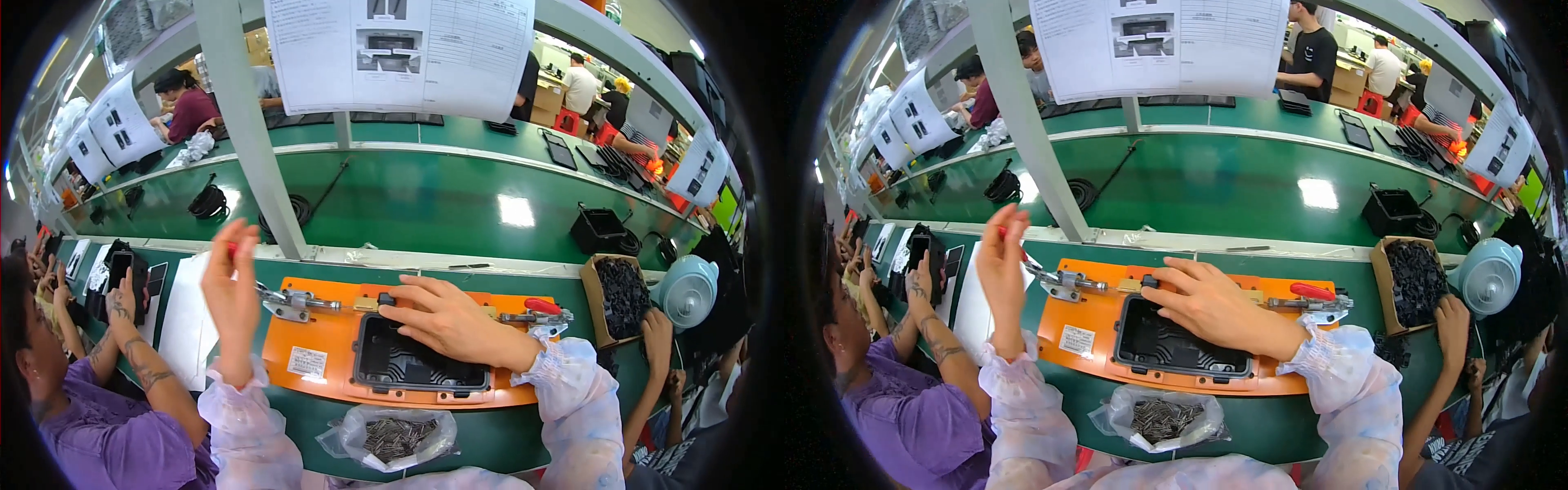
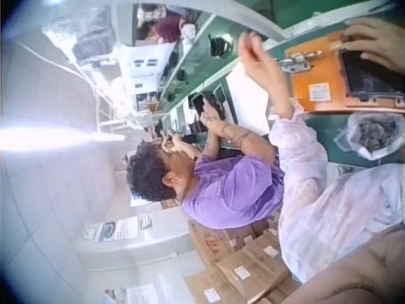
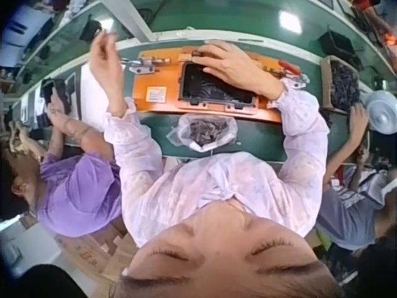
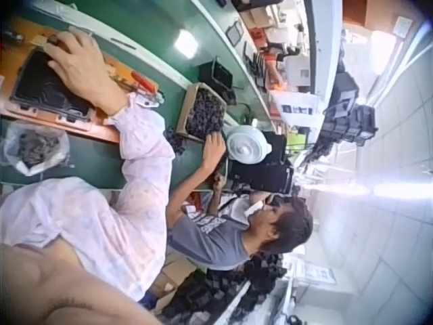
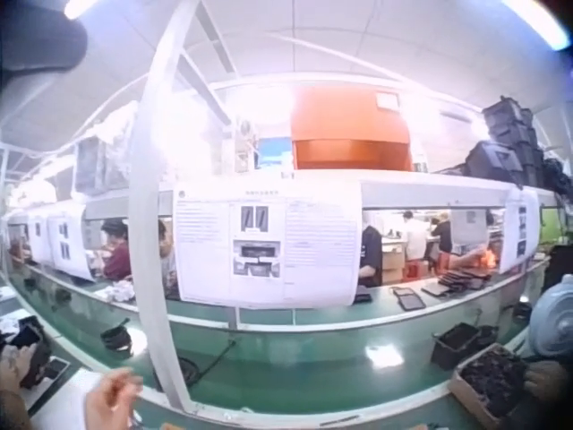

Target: The person places a black plastic box into an orange fixture, inserts small black components into it, and then pushes the handles of the fixture inward. They then pull the handles back out, remove the box, and set it aside.

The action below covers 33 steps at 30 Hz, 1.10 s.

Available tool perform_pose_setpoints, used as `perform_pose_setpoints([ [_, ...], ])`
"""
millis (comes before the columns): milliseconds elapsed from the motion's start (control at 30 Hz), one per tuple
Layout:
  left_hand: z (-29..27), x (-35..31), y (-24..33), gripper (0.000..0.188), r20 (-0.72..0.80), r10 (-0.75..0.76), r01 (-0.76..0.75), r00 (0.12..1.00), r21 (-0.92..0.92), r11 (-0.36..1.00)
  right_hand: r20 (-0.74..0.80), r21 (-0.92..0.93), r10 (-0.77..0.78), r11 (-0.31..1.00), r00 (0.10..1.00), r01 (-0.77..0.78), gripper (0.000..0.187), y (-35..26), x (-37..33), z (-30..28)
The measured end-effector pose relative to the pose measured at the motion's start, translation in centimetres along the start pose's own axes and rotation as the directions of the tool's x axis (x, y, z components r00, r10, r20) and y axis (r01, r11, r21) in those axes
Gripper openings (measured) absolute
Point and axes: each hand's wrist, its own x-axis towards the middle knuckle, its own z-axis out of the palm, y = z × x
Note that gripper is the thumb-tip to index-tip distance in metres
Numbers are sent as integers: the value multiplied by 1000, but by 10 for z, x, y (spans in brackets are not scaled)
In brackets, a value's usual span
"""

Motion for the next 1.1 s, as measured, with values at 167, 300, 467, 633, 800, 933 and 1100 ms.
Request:
perform_pose_setpoints([
  [167, 27, -44, 9, 36, 307, 319, -419, 897, 353, 837, -53, -28, 21, 999, 998, -23, 40, -1, -1, 4],
  [300, 32, -53, 4, 43, 454, 399, -594, 797, 468, 654, -64, -31, -1, 1000, 998, -1, 37, 1, 1, 10],
  [467, 33, -49, 8, 27, 462, 389, -585, 797, 430, 688, -106, -61, -21, 998, 994, 14, 38, -5, 4, 7],
  [633, 43, -49, 5, 22, 457, 407, -587, 791, 377, 717, -77, -44, 25, 999, 997, -29, 43, -5, -6, 3],
  [800, 23, -29, 1, 26, 331, 529, -623, 782, 368, 691, -125, -376, 15, 925, 992, -61, 48, -18, -17, -34],
  [933, -4, 9, -3, 29, 127, 625, -574, 770, 567, 591, -276, -653, 197, 680, 941, -334, 37, -5, -64, -74],
  [1100, -44, 30, -49, 31, -62, 223, -158, 973, 522, 838, -652, -475, 360, 492, 667, -730, 16, 10, -124, -121],
])
